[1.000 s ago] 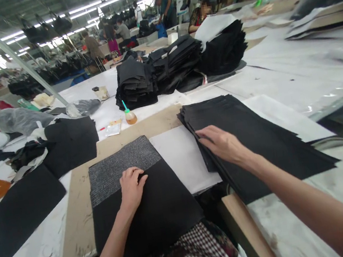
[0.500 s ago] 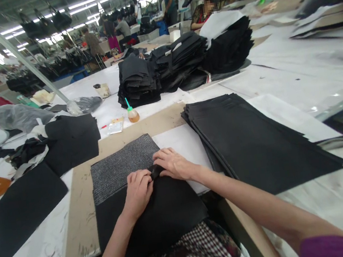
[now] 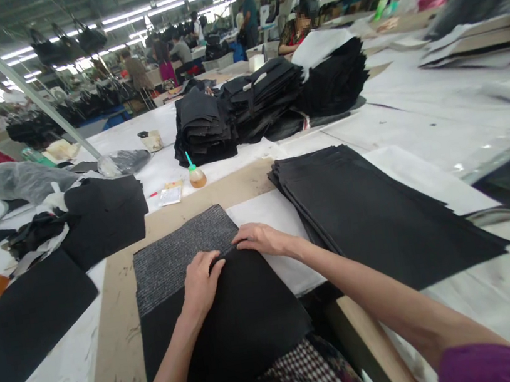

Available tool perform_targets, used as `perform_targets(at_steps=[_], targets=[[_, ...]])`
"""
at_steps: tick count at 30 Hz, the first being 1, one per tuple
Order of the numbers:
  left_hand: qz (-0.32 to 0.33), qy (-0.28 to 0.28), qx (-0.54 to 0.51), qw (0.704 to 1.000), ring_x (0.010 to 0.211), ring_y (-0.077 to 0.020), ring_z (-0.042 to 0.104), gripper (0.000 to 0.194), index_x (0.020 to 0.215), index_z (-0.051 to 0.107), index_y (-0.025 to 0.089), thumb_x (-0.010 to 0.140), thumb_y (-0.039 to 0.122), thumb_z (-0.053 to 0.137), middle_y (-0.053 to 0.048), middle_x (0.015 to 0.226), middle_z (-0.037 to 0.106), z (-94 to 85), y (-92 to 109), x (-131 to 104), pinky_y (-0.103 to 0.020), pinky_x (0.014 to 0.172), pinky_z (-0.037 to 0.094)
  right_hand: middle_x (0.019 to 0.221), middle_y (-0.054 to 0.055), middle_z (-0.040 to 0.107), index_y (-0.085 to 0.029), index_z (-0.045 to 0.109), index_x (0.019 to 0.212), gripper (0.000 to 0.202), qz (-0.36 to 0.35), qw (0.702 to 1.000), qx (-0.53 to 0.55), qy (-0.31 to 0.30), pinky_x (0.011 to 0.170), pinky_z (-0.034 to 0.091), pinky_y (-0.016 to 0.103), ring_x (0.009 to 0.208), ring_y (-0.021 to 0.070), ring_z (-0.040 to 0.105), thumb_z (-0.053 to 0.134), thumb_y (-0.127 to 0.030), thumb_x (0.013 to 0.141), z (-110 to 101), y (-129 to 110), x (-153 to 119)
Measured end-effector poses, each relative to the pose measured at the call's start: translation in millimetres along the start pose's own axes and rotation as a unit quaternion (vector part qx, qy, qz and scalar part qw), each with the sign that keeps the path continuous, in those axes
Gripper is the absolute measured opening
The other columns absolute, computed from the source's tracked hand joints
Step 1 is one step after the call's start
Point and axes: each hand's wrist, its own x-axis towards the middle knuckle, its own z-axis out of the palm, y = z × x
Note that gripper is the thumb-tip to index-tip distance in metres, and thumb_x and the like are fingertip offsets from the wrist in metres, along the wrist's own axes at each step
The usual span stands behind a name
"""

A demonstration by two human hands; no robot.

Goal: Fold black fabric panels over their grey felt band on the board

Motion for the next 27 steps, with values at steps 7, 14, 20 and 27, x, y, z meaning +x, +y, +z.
perform_targets(at_steps=[7,14,20,27], targets=[[0.056,0.022,0.092,0.994,0.096,-0.0217,0.057,0.023,0.113,0.067,0.027,0.1,0.028,0.048,-0.005,0.101,0.065,10.2,-4,-2,-0.04,0.087,0.043,0.097,0.003,0.067,-0.025,0.075,0.101,0.018,-0.019,0.999,-0.044,0.019,0.087,0.048,0.027,0.095,0.0155,0.061,0.058,-0.024,0.096,6,11,-4],[0.118,-0.004,0.162,0.98,0.094,-0.0214,0.055,0.031,0.119,0.066,0.029,0.1,0.019,0.044,-0.006,0.101,0.064,4.3,-1,-2,-0.043,0.093,0.038,0.098,0.002,0.066,-0.026,0.074,0.102,0.021,-0.083,0.986,-0.14,-0.018,0.083,0.045,0.027,0.09,0.0153,0.056,0.054,-0.023,0.098,0,13,-4],[0.157,-0.026,0.233,0.959,0.096,-0.0223,0.054,0.032,0.121,0.064,0.026,0.099,0.014,0.044,-0.007,0.103,0.063,0.1,6,-1,-0.045,0.096,0.037,0.097,0.002,0.063,-0.025,0.072,0.104,0.019,-0.126,0.961,-0.242,-0.048,0.086,0.041,0.031,0.092,0.0172,0.052,0.054,-0.026,0.099,-4,0,-7],[0.176,-0.018,0.262,0.949,0.098,-0.0217,0.056,0.029,0.122,0.063,0.023,0.099,0.015,0.048,-0.007,0.104,0.062,0.7,8,-4,-0.045,0.098,0.037,0.102,0.005,0.064,-0.021,0.071,0.107,0.021,-0.101,0.969,-0.226,-0.024,0.089,0.04,0.033,0.095,0.018,0.052,0.052,-0.02,0.099,-1,0,-20]])
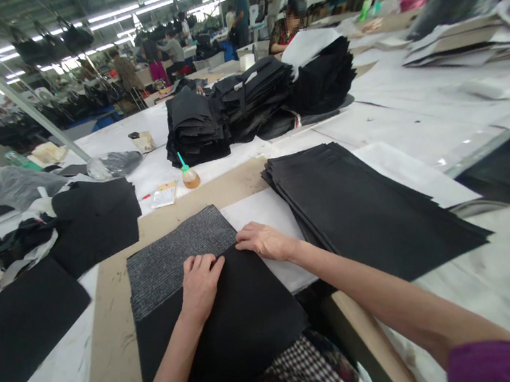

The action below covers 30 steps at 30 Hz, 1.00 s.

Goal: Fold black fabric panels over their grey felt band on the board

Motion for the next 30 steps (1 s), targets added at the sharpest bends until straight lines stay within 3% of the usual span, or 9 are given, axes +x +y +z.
perform_targets(at_steps=[7,10,12,15,18,21,25,30], targets=[[0.008,0.016,0.0,1.0,0.102,-0.0223,0.058,0.029,0.122,0.063,0.022,0.097,0.014,0.051,-0.007,0.108,0.063,0.5,-1,-3,-0.045,0.098,0.038,0.104,0.008,0.065,-0.02,0.072,0.107,0.029,0.117,0.993,-0.018,-0.011,0.089,0.04,0.034,0.098,0.0197,0.054,0.051,-0.007,0.092,-7,-9,-12],[0.009,0.014,-0.001,1.0,0.102,-0.0224,0.057,0.029,0.123,0.062,0.022,0.098,0.014,0.049,-0.007,0.109,0.063,2.7,-2,-4,-0.045,0.098,0.038,0.097,0.012,0.064,-0.015,0.073,0.089,0.024,0.203,0.975,-0.092,-0.02,0.089,0.039,0.039,0.098,0.0245,0.052,0.05,-0.005,0.09,-20,-29,-3],[0.006,0.017,-0.007,1.0,0.102,-0.0226,0.057,0.029,0.123,0.062,0.022,0.098,0.014,0.048,-0.007,0.11,0.063,4.7,-1,-4,-0.045,0.097,0.038,0.1,0.014,0.063,-0.014,0.071,0.091,0.023,0.239,0.964,-0.114,0.01,0.089,0.04,0.04,0.099,0.0257,0.051,0.049,-0.006,0.091,-22,-49,6],[-0.001,0.022,-0.026,0.999,0.101,-0.023,0.057,0.029,0.124,0.062,0.022,0.099,0.016,0.048,-0.007,0.109,0.063,7.8,-2,-5,-0.045,0.096,0.039,0.109,0.011,0.061,-0.015,0.064,0.115,0.03,0.226,0.97,-0.077,0.051,0.087,0.043,0.036,0.1,0.0233,0.051,0.045,-0.008,0.094,-8,-82,20],[-0.02,0.032,-0.064,0.997,0.099,-0.0223,0.057,0.029,0.125,0.061,0.023,0.1,0.019,0.048,-0.007,0.106,0.063,9.3,-10,-12,-0.043,0.094,0.04,0.107,0.009,0.061,-0.015,0.059,0.125,0.036,0.202,0.977,-0.053,0.037,0.086,0.044,0.035,0.099,0.0228,0.051,0.044,-0.007,0.094,13,-102,25],[-0.043,0.047,-0.111,0.992,0.097,-0.0206,0.057,0.026,0.122,0.062,0.023,0.101,0.025,0.048,-0.006,0.104,0.063,7.0,-27,-28,-0.039,0.091,0.042,0.107,0.01,0.061,-0.015,0.057,0.13,0.039,0.198,0.978,-0.053,0.028,0.089,0.042,0.036,0.101,0.0239,0.05,0.045,-0.008,0.093,23,-106,23],[-0.048,0.041,-0.133,0.989,0.096,-0.0194,0.056,0.024,0.115,0.066,0.023,0.102,0.025,0.046,-0.006,0.103,0.062,-0.2,-49,-53,-0.038,0.089,0.043,0.108,0.009,0.06,-0.022,0.051,0.14,0.048,0.173,0.983,-0.054,0.024,0.095,0.038,0.04,0.102,0.0246,0.049,0.047,-0.011,0.093,20,-102,19],[-0.011,0.012,-0.086,0.996,0.097,-0.0207,0.054,0.029,0.123,0.062,0.023,0.101,0.019,0.043,-0.007,0.105,0.061,-5.9,-54,-64,-0.039,0.089,0.042,0.107,0.009,0.059,-0.026,0.053,0.139,0.048,0.173,0.983,-0.065,0.018,0.099,0.035,0.044,0.101,0.0251,0.048,0.048,-0.013,0.094,18,-101,20]])
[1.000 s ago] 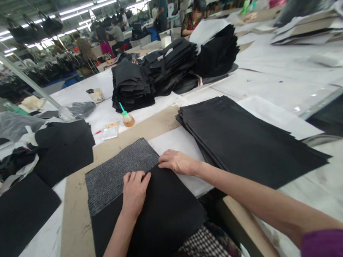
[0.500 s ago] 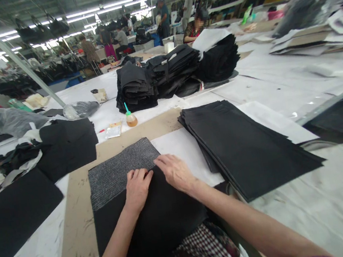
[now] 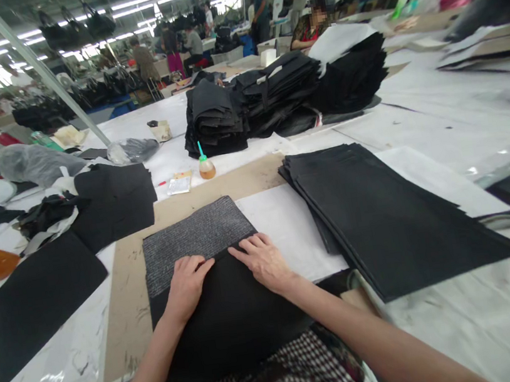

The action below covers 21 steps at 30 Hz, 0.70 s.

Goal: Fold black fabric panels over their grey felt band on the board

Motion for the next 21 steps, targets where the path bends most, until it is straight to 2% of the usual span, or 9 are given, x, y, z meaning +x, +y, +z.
perform_targets(at_steps=[4,6,8,12,16,21], targets=[[0.025,-0.02,0.044,0.999,0.098,-0.0214,0.054,0.033,0.127,0.06,0.021,0.101,0.016,0.041,-0.008,0.108,0.061,-4.0,3,1,-0.041,0.091,0.04,0.108,0.009,0.059,-0.024,0.058,0.133,0.043,0.008,1.0,-0.013,0.006,0.104,0.032,0.047,0.103,0.0253,0.049,0.048,-0.011,0.093,-2,-6,5],[0.027,-0.029,0.056,0.998,0.097,-0.0211,0.053,0.034,0.129,0.059,0.021,0.101,0.015,0.04,-0.008,0.108,0.061,-6.2,5,2,-0.042,0.091,0.04,0.12,0.012,0.057,-0.02,0.061,0.127,0.037,0.012,0.999,-0.02,0.025,0.108,0.03,0.048,0.113,0.0274,0.046,0.048,-0.011,0.093,-2,-15,10],[0.022,-0.036,0.062,0.997,0.097,-0.0209,0.053,0.035,0.131,0.058,0.021,0.101,0.016,0.041,-0.008,0.108,0.061,-7.5,6,2,-0.041,0.091,0.039,0.129,0.014,0.054,-0.016,0.06,0.126,0.035,-0.006,0.999,-0.012,0.039,0.107,0.033,0.046,0.119,0.0278,0.044,0.046,-0.011,0.095,1,-28,15],[-0.005,-0.043,0.048,0.998,0.099,-0.0206,0.054,0.035,0.133,0.056,0.025,0.102,0.02,0.042,-0.006,0.107,0.061,-8.0,1,-2,-0.04,0.092,0.04,0.114,0.012,0.059,-0.013,0.053,0.134,0.039,-0.042,0.998,0.035,0.017,0.094,0.044,0.038,0.107,0.0234,0.05,0.043,-0.01,0.097,13,-49,21],[-0.038,-0.02,0.012,0.999,0.1,-0.0201,0.056,0.035,0.135,0.054,0.024,0.102,0.022,0.043,-0.006,0.107,0.061,-12.7,-18,-24,-0.039,0.093,0.041,0.11,0.01,0.059,-0.016,0.052,0.137,0.043,-0.036,0.998,0.059,-0.008,0.094,0.045,0.037,0.106,0.0231,0.049,0.044,-0.009,0.095,18,-51,22],[-0.054,-0.005,-0.017,0.998,0.101,-0.0195,0.056,0.03,0.124,0.061,0.025,0.102,0.021,0.041,-0.006,0.109,0.061,-22.6,-45,-65,-0.038,0.092,0.044,0.112,0.008,0.057,-0.028,0.046,0.145,0.057,-0.047,0.997,0.051,-0.025,0.093,0.043,0.039,0.105,0.024,0.047,0.047,-0.008,0.092,12,-49,25]])
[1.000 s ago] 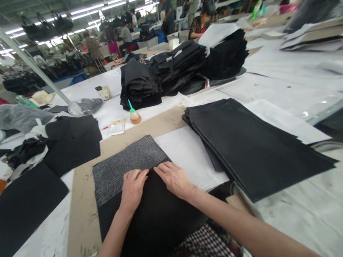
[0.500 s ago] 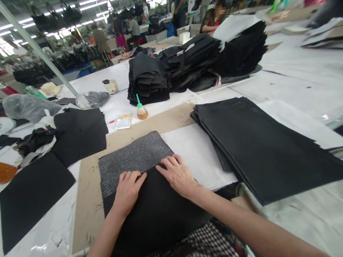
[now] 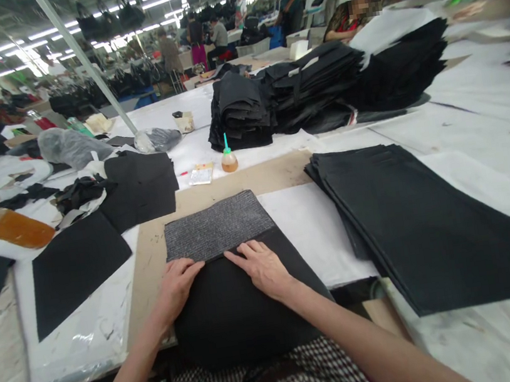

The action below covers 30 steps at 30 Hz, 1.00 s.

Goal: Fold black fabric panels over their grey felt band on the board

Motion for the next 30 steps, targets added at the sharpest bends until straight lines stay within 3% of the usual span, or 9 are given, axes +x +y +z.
perform_targets(at_steps=[4,10,14,17,20,25,30], targets=[[0.01,0.0,0.018,1.0,0.103,-0.02,0.055,0.032,0.124,0.061,0.026,0.102,0.019,0.039,-0.006,0.111,0.06,-4.4,-6,-12,-0.039,0.092,0.045,0.112,0.008,0.056,-0.03,0.048,0.144,0.058,-0.003,1.0,-0.014,-0.008,0.091,0.042,0.04,0.104,0.0251,0.047,0.047,-0.007,0.091,0,-2,2],[0.053,-0.053,0.101,0.992,0.101,-0.0232,0.054,0.037,0.13,0.057,0.023,0.097,0.012,0.045,-0.009,0.113,0.061,-18.4,6,-6,-0.042,0.093,0.042,0.11,0.009,0.057,-0.026,0.056,0.136,0.043,-0.013,0.999,-0.036,0.001,0.097,0.039,0.044,0.105,0.0261,0.048,0.048,-0.012,0.095,-4,-6,9],[0.082,-0.071,0.152,0.982,0.099,-0.0242,0.055,0.039,0.132,0.055,0.02,0.097,0.01,0.042,-0.011,0.115,0.061,-24.1,14,-4,-0.045,0.096,0.04,0.125,0.013,0.054,-0.017,0.061,0.122,0.03,-0.034,0.998,-0.046,0.034,0.102,0.037,0.044,0.118,0.0276,0.044,0.048,-0.012,0.096,-3,-28,21],[0.072,-0.07,0.152,0.983,0.102,-0.0248,0.055,0.038,0.133,0.054,0.02,0.098,0.012,0.042,-0.012,0.12,0.06,-21.7,14,-7,-0.045,0.095,0.042,0.116,0.011,0.057,-0.016,0.058,0.124,0.03,-0.067,0.997,-0.022,0.028,0.095,0.043,0.038,0.109,0.0242,0.048,0.046,-0.012,0.097,8,-47,29],[0.037,-0.057,0.11,0.992,0.105,-0.0243,0.055,0.036,0.133,0.054,0.021,0.099,0.016,0.042,-0.011,0.119,0.061,-17.7,4,-14,-0.042,0.092,0.045,0.106,0.008,0.058,-0.016,0.056,0.127,0.031,-0.067,0.998,-0.007,0.022,0.09,0.045,0.037,0.102,0.0236,0.049,0.045,-0.014,0.098,17,-57,30],[-0.028,-0.002,-0.017,0.999,0.1,-0.02,0.058,0.031,0.125,0.06,0.023,0.101,0.022,0.041,-0.007,0.11,0.063,-16.9,-20,-35,-0.038,0.088,0.05,0.107,0.009,0.057,-0.019,0.047,0.139,0.044,-0.061,0.998,-0.004,0.017,0.088,0.045,0.038,0.1,0.0231,0.048,0.044,-0.01,0.097,18,-57,31],[-0.041,-0.004,-0.015,0.999,0.099,-0.0203,0.058,0.032,0.124,0.063,0.024,0.101,0.021,0.041,-0.007,0.109,0.063,-17.2,-32,-51,-0.039,0.086,0.05,0.106,0.008,0.056,-0.026,0.049,0.14,0.047,-0.061,0.998,-0.026,0.005,0.084,0.043,0.039,0.096,0.0238,0.048,0.047,-0.011,0.095,14,-60,39]])
